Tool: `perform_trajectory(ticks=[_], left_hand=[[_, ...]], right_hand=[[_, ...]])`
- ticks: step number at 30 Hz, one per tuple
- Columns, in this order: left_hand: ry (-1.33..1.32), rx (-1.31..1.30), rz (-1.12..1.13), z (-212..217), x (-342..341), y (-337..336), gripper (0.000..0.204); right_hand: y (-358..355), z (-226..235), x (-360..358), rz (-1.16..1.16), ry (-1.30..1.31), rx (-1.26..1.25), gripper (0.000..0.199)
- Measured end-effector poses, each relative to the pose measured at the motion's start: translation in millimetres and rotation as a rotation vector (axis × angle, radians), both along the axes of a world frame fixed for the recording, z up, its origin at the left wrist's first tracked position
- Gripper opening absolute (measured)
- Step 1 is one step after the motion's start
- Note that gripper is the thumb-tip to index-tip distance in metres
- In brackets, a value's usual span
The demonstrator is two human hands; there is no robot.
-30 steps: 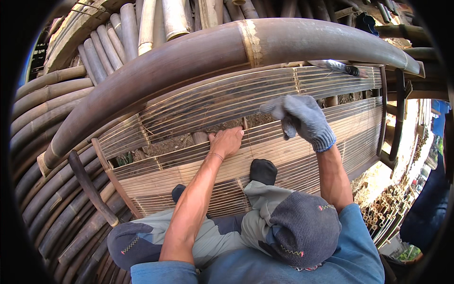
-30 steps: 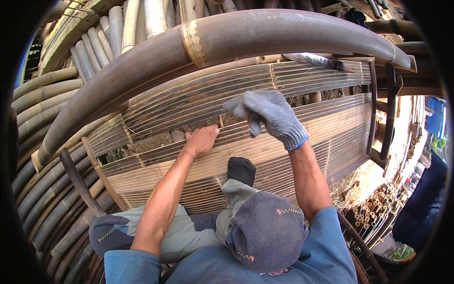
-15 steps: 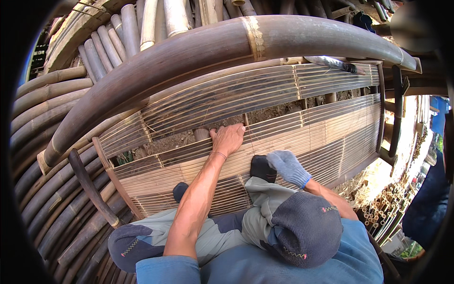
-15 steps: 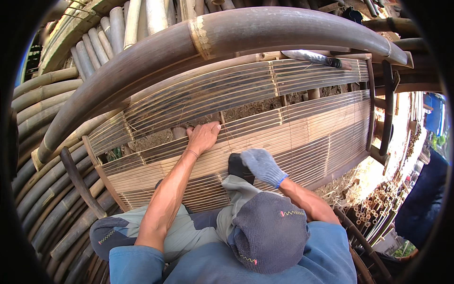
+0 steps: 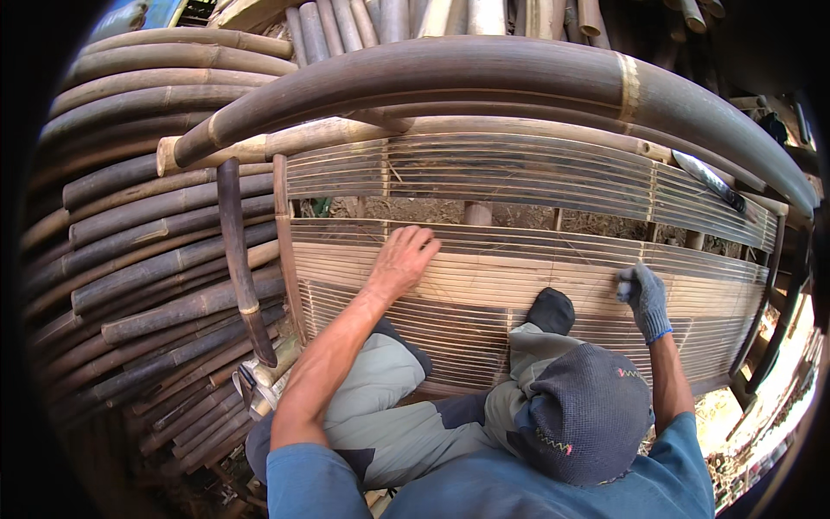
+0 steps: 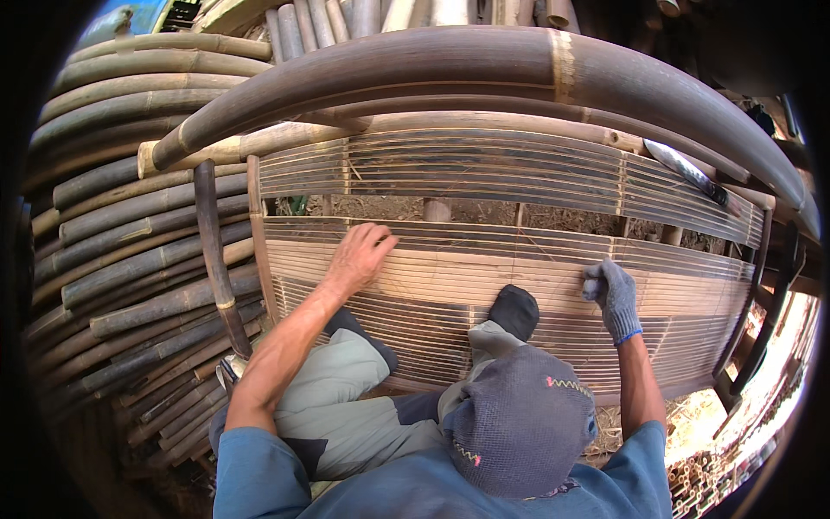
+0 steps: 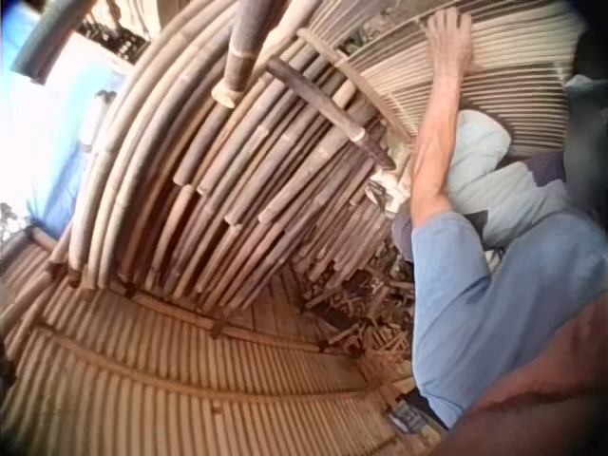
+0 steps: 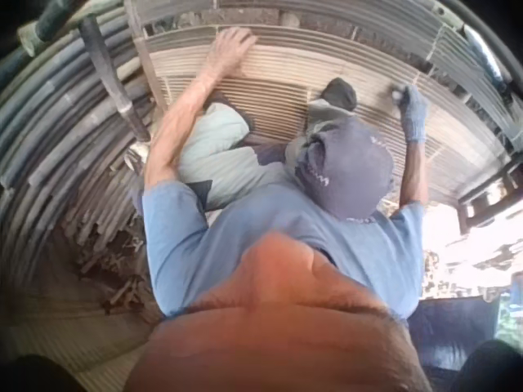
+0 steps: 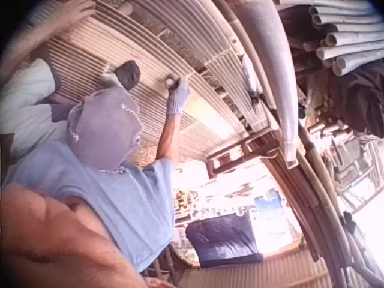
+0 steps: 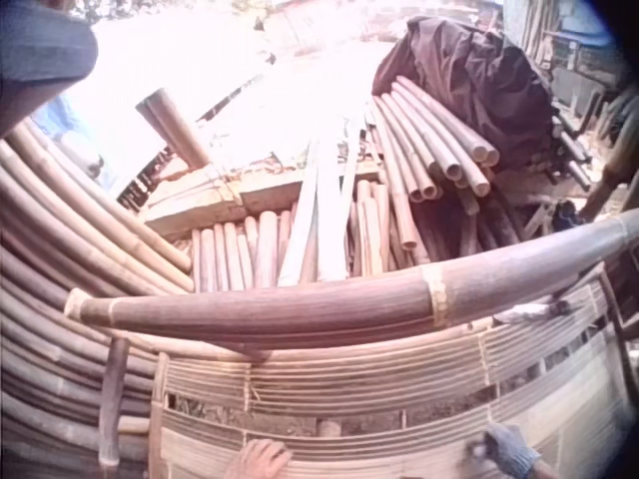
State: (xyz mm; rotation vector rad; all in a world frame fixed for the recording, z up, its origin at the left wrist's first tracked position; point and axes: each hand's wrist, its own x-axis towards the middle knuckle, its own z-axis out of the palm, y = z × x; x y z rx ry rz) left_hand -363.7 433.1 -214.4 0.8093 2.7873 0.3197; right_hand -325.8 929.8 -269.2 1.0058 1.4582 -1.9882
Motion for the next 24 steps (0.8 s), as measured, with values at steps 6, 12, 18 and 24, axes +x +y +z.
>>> perform_trajectory(ticks=[6, 12, 18, 24], left_hand=[[-0.078, -0.089, -0.242, -14, 23, -38, 0.024], [0.096, -0.042, -0.427, -22, 16, -32, 0.015], [-0.209, -0.120, -0.443, -24, 11, -49, 0.019], [-0.479, 0.075, -0.288, 20, -3, -66, 0.031]], right_hand=[[174, 21, 22, 0.280, -0.342, 1.061, 0.039], [127, 57, 72, 0.635, 0.117, 1.790, 0.034], [-118, 56, 3, 0.674, 0.750, 0.945, 0.037], [-275, 48, -29, 1.153, 0.834, 0.441, 0.044]])
